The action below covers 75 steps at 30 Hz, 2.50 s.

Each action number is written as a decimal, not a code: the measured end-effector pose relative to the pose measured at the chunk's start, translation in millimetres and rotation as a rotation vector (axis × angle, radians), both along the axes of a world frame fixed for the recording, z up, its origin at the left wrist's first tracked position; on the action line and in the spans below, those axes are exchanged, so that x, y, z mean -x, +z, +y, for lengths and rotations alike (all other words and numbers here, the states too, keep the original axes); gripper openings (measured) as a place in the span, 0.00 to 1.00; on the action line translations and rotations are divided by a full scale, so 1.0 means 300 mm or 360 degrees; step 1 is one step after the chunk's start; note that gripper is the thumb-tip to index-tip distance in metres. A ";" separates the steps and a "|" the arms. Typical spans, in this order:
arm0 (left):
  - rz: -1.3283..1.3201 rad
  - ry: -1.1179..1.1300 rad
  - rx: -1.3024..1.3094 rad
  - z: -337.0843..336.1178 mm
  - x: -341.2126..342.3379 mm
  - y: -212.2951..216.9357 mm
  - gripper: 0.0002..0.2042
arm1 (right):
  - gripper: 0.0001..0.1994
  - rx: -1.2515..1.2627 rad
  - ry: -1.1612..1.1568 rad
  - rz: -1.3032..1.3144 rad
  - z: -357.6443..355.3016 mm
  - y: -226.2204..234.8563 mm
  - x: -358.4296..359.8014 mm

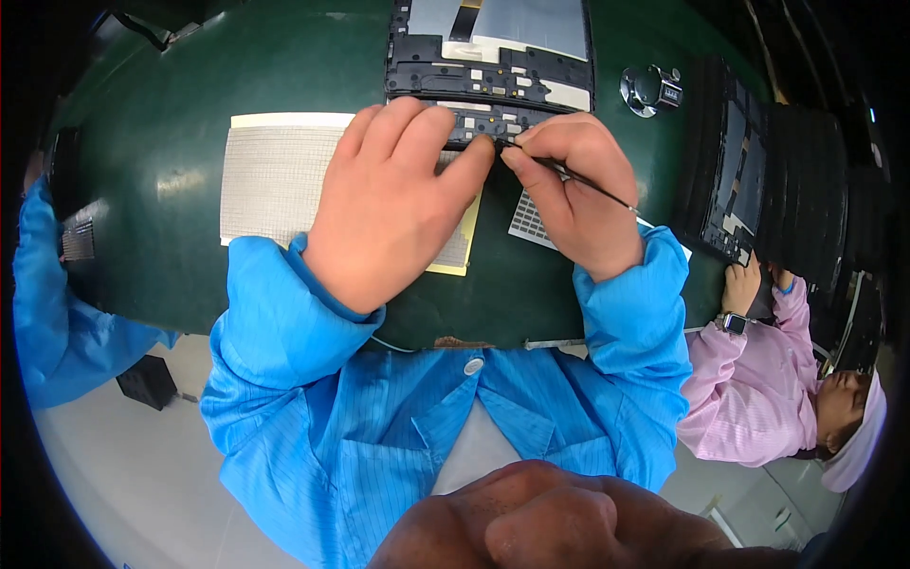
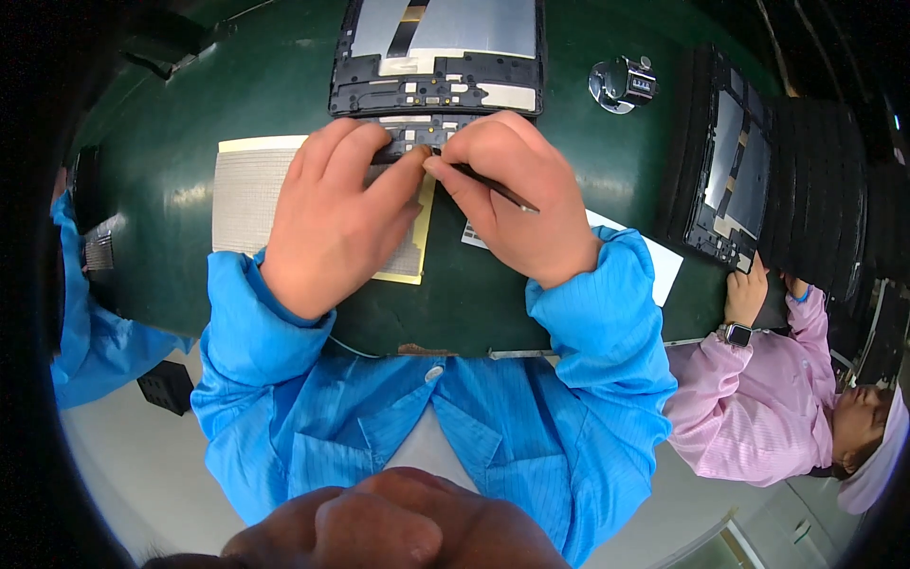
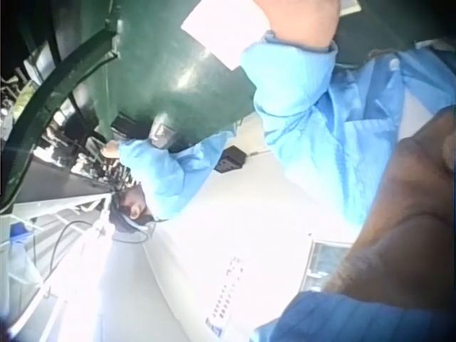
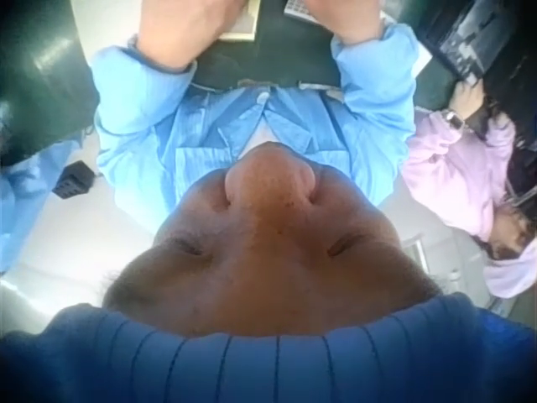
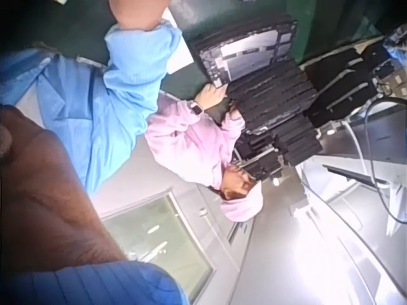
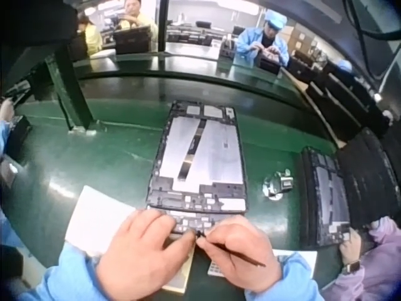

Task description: The person is assembling electronic screen components at a workbench in a factory.

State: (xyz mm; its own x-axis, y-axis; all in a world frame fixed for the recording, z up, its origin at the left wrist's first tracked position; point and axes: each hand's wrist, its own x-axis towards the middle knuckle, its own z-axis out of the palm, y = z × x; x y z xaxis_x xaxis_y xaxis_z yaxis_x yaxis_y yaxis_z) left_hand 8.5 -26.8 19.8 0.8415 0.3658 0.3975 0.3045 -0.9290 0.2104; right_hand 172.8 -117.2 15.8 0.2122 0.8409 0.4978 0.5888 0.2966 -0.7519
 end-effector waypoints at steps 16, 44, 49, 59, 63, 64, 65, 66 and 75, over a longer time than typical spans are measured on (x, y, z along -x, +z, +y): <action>0.0329 -0.0426 0.0836 0.060 0.066 0.020 0.06 | 0.07 0.0825 0.0080 0.1133 -0.122 -0.022 0.107; -0.0334 -0.0065 0.0290 0.113 -0.014 0.000 0.22 | 0.07 0.0506 0.0118 0.0830 0.162 0.102 -0.077; -0.0338 -0.0030 0.0282 0.114 -0.025 -0.001 0.22 | 0.07 0.0481 0.0203 0.0762 0.171 0.097 -0.091; -0.0314 -0.0098 0.0335 0.114 -0.019 0.001 0.25 | 0.06 0.0394 0.0135 0.0306 0.157 0.081 -0.075; -0.0223 -0.0007 0.0217 0.103 -0.017 -0.009 0.25 | 0.05 0.0276 0.0132 0.0069 0.159 0.078 -0.040; -0.0213 -0.0006 0.0235 0.102 -0.018 -0.013 0.25 | 0.04 0.0207 0.0142 -0.0047 0.155 0.079 -0.035; -0.0184 -0.0007 0.0217 0.106 -0.021 -0.012 0.27 | 0.04 0.0226 0.0143 -0.0035 0.140 0.087 -0.034; -0.0151 0.0008 0.0203 0.102 -0.014 -0.012 0.29 | 0.04 0.0210 0.0045 0.0123 0.110 0.099 -0.030; 0.0062 0.0009 0.0078 0.074 -0.057 -0.014 0.30 | 0.07 0.0865 0.0011 0.1302 -0.136 0.012 0.101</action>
